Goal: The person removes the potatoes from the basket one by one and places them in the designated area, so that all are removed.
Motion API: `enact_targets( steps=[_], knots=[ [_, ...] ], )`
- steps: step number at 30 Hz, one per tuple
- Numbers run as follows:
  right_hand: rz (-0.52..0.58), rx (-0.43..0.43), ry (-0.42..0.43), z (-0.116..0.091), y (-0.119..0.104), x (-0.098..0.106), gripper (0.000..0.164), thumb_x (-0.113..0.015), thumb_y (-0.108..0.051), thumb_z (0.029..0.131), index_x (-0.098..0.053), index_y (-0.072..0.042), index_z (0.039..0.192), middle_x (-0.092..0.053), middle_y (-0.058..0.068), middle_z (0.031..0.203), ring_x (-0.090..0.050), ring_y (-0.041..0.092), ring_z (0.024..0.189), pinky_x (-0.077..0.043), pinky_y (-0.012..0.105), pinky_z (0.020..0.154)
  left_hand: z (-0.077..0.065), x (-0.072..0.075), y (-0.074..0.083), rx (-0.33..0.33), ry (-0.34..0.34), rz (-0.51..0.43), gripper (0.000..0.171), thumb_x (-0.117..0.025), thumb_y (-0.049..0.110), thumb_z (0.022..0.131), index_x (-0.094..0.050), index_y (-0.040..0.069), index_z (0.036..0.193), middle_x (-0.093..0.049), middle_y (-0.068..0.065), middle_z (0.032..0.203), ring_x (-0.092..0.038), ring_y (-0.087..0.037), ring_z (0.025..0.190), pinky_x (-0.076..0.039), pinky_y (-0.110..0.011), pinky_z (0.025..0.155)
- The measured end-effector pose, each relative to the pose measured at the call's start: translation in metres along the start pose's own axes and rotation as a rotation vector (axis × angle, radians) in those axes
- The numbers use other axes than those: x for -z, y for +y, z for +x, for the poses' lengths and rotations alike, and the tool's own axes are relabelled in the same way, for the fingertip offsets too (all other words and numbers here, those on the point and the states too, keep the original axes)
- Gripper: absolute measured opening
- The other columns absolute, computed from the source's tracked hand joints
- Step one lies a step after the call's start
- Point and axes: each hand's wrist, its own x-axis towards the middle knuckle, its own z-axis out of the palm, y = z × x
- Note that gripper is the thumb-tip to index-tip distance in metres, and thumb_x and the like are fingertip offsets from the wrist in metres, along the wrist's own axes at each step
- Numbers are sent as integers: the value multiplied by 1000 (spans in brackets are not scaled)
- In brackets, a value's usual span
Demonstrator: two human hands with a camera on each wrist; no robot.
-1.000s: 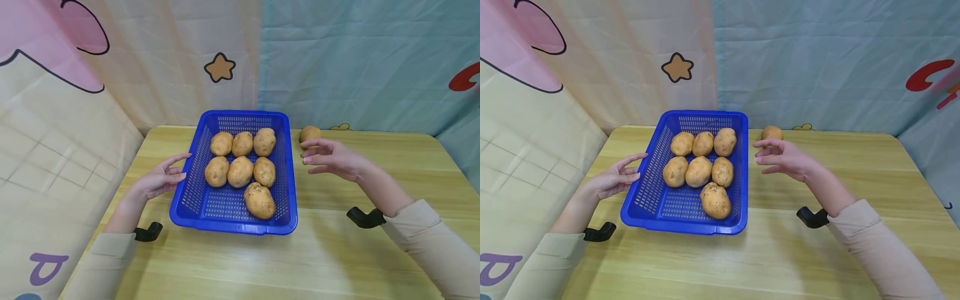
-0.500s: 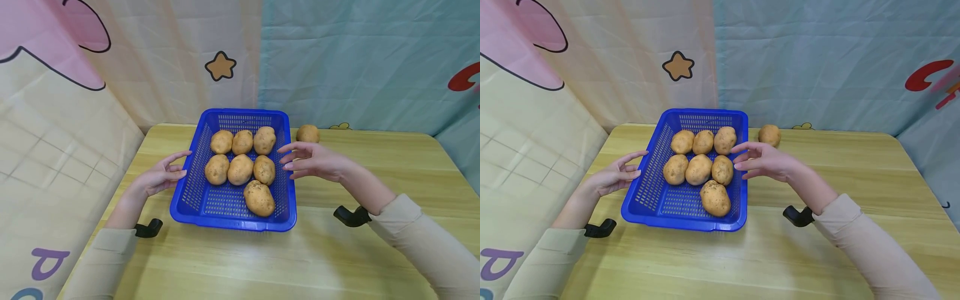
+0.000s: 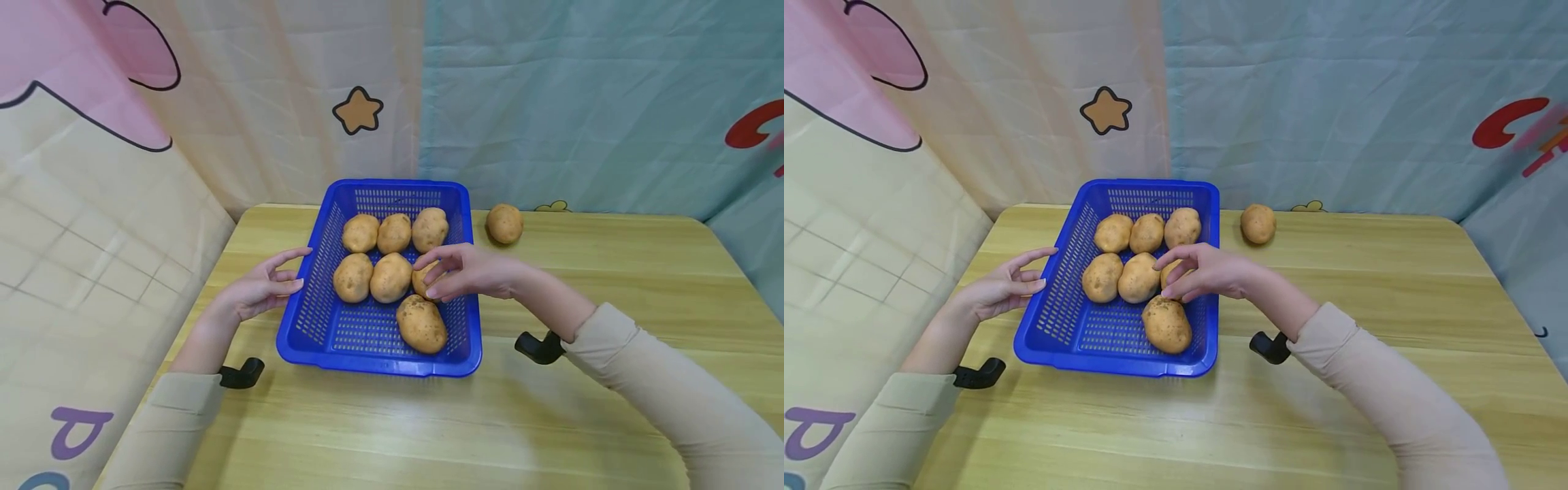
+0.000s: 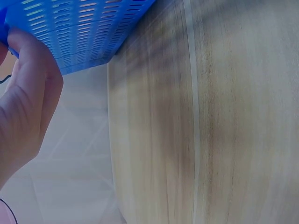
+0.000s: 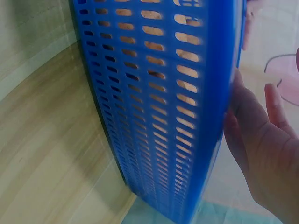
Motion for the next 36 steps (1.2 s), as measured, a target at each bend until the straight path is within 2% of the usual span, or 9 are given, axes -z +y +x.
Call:
enact_targets(
  steps=[3, 9, 13, 26, 33, 36],
  knots=[
    [-63, -24, -17, 6, 1, -5, 50, -68, -3, 82, -46, 4, 127, -53, 22, 110, -60, 20, 90, -50, 45, 87, 0, 0, 0, 3, 2, 0, 59, -48, -7, 93, -23, 17, 142, -63, -10, 99, -65, -21, 88, -55, -33, 75],
    [-237, -67, -43, 12, 1, -11, 46, -73, -5, 78, -54, -2, 120, -55, 20, 104, -59, 19, 84, -52, 30, 75, 0, -1, 0, 3, -1, -4, 59, -47, -6, 94, -23, 17, 143, -63, -10, 100, -65, -21, 88, -55, -33, 76],
    [-316, -67, -60, 15, 3, -14, 47, -74, -6, 78, -56, -4, 120, -56, 18, 102, -60, 19, 83, -52, 28, 73, -1, -1, 0, 3, -4, 0, 60, -48, -5, 94, -22, 16, 143, -63, -11, 101, -65, -22, 88, -55, -33, 76],
    [-549, -75, -1, 16, 0, -22, 43, -74, -2, 76, -59, -3, 116, -58, 16, 96, -54, 18, 78, -48, 25, 65, 0, -1, 1, -2, -12, 2, 61, -49, -5, 93, -22, 16, 144, -63, -10, 101, -65, -22, 89, -55, -34, 76],
    [-762, -10, 27, 18, 1, -29, 42, -76, -2, 73, -61, -4, 111, -58, 6, 75, -52, 15, 70, -45, 25, 63, -1, -1, 1, -5, -10, 0, 60, -49, -5, 93, -23, 16, 143, -63, -10, 102, -65, -22, 90, -55, -34, 77],
    [-792, 26, 45, 19, 2, -31, 40, -77, -3, 72, -63, -5, 109, -58, 6, 76, -52, 15, 71, -45, 25, 64, -1, -1, 1, -15, -21, -2, 60, -50, -4, 93, -24, 17, 143, -63, -10, 103, -65, -23, 90, -55, -34, 77]
  ],
)
